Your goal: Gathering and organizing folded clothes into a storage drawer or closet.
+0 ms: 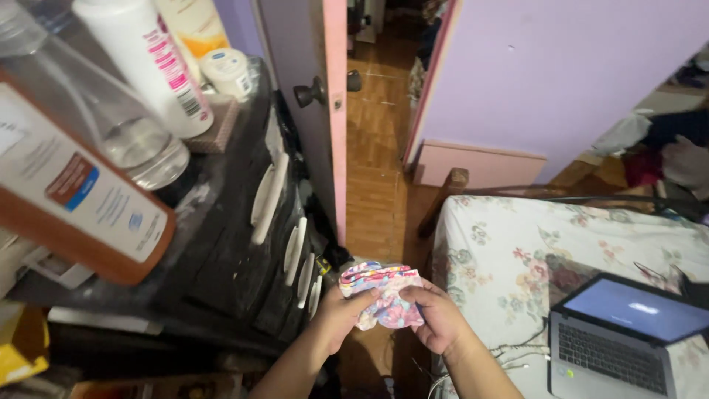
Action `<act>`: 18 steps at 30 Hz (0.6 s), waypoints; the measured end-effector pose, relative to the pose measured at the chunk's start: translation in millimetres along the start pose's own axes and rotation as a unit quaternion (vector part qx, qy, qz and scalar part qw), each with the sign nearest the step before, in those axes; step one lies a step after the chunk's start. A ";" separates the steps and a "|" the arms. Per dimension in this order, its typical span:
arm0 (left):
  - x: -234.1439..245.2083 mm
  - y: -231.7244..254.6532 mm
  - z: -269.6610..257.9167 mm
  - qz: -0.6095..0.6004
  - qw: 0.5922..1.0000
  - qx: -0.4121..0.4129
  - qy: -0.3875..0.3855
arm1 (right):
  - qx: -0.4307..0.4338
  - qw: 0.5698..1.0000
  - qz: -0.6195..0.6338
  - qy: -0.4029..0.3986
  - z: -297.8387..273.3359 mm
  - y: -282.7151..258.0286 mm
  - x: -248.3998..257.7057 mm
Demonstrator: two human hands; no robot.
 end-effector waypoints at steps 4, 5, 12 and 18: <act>-4.6 14.7 -15.3 -0.032 0.999 -0.007 0.025 | -0.022 0.999 -0.026 -0.024 2.2 -6.8 -12.5; -2.0 13.4 -15.4 -0.038 0.999 -0.014 0.034 | -0.029 0.999 -0.034 -0.031 5.7 -9.2 -13.4; 20.4 6.6 -53.0 0.001 0.987 -0.043 0.154 | -0.059 0.984 -0.118 -0.120 19.2 -11.1 -37.9; 42.1 22.8 -79.8 -0.051 0.981 -0.081 0.167 | -0.082 0.961 -0.178 -0.196 33.2 8.7 -79.3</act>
Point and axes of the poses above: each hand's wrist, its own z-axis towards the middle knuckle, its own x-axis out of the back of the hand, y = z × x, the point moved 10 cm from there along z, towards the middle knuckle, and after that the axes turned 2 degrees about -z, right-handed, at the moved point
